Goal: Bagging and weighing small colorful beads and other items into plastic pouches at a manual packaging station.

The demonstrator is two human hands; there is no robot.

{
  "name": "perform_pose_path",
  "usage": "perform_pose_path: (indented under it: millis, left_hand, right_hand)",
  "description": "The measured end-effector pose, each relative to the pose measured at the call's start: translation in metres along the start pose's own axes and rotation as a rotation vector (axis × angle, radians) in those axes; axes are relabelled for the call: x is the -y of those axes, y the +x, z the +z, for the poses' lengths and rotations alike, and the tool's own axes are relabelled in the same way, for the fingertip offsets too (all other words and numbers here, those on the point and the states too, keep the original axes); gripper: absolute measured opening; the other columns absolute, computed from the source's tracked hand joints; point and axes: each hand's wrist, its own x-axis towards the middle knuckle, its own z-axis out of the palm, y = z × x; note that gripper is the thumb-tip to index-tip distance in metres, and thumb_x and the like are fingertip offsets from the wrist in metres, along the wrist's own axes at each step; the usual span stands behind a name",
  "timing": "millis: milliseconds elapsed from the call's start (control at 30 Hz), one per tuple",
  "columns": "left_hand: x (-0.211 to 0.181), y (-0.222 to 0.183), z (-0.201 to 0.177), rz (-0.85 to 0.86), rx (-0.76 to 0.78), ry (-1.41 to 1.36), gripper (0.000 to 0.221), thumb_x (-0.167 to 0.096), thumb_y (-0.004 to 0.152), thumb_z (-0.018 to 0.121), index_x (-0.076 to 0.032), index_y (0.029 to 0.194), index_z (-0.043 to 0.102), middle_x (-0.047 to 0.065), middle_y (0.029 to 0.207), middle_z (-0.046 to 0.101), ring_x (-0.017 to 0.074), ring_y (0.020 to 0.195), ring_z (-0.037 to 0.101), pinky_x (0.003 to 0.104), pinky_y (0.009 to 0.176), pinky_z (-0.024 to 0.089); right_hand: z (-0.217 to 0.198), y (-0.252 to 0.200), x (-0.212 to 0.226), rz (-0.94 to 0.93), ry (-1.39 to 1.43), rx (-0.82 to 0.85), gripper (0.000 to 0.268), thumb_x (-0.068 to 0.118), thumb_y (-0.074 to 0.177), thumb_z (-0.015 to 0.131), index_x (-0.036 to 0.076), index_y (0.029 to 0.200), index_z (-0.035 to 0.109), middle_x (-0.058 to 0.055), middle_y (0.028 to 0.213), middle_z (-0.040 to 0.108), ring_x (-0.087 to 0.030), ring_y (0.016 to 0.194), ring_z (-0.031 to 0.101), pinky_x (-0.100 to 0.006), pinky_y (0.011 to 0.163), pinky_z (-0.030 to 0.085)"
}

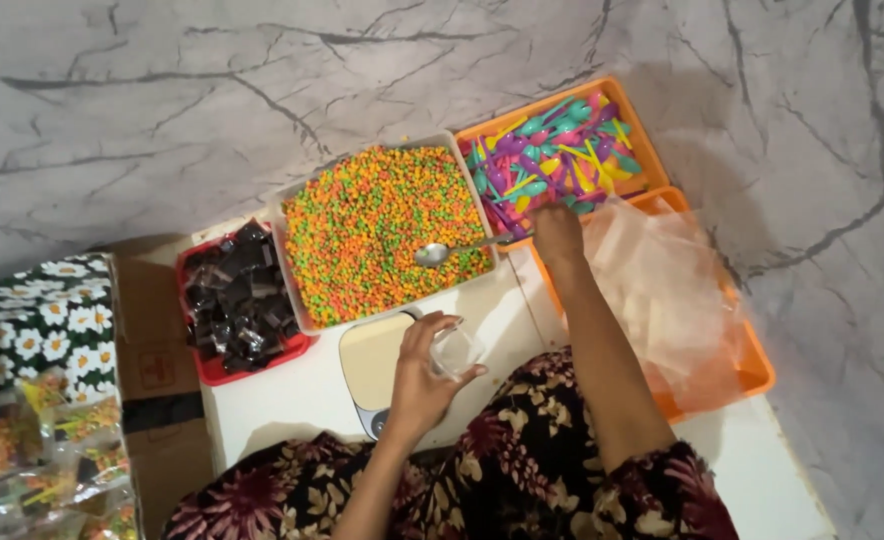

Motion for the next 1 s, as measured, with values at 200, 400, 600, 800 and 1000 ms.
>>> perform_pose_path:
  millis: [200,400,600,800,1000]
  left_hand:
    - [-0.016,0.024,0.003,0.081,0.008,0.057,0.073,-0.023,0.064,0.097,-0.009,0.128,0.063,0.013,0.122,0.064,0.0412,0.135,0.05,0.055,0.118,0.031]
    - [-0.004,0.033,0.003,0.038,0.006,0.052,0.077,-0.02,0.063,0.098,-0.008,0.131,0.063,0.015,0.123,0.063,0.0422,0.137,0.049,0.055,0.119,0.03]
    - [0.013,0.036,0.002,0.059,-0.006,0.059,0.078,-0.021,0.063,0.098,-0.007,0.131,0.063,0.014,0.123,0.064,0.0409,0.134,0.052,0.054,0.118,0.034]
    - [0.011,0.038,-0.002,0.055,-0.017,0.045,0.08,-0.022,0.063,0.097,-0.005,0.134,0.062,0.015,0.125,0.064,0.0414,0.132,0.053,0.054,0.116,0.036]
    - [0.021,0.028,-0.003,0.018,-0.015,0.035,0.083,-0.024,0.062,0.098,-0.008,0.135,0.062,0.015,0.124,0.064,0.0414,0.132,0.053,0.054,0.116,0.037]
  right_hand:
    - [0.051,0.014,-0.017,-0.082,-0.184,0.024,0.014,0.009,0.081,0.074,0.01,0.093,0.08,-0.013,0.089,0.075,-0.035,0.101,0.071,-0.047,0.088,0.059]
    - [0.063,0.018,-0.018,-0.078,-0.169,0.056,0.017,0.01,0.082,0.068,0.005,0.092,0.08,-0.017,0.096,0.075,-0.039,0.106,0.066,-0.052,0.094,0.053]
    - [0.054,0.018,-0.013,-0.051,-0.149,0.186,0.024,0.016,0.084,0.063,0.003,0.098,0.078,-0.02,0.104,0.073,-0.042,0.112,0.063,-0.058,0.1,0.046]
    - [0.044,0.015,-0.009,-0.073,-0.167,0.25,0.025,0.019,0.079,0.068,0.005,0.097,0.079,-0.019,0.11,0.073,-0.042,0.115,0.062,-0.057,0.102,0.044]
    - [0.022,0.008,0.006,-0.131,-0.144,0.121,0.019,0.007,0.081,0.07,0.0,0.096,0.079,-0.021,0.105,0.071,-0.041,0.105,0.066,-0.054,0.095,0.05]
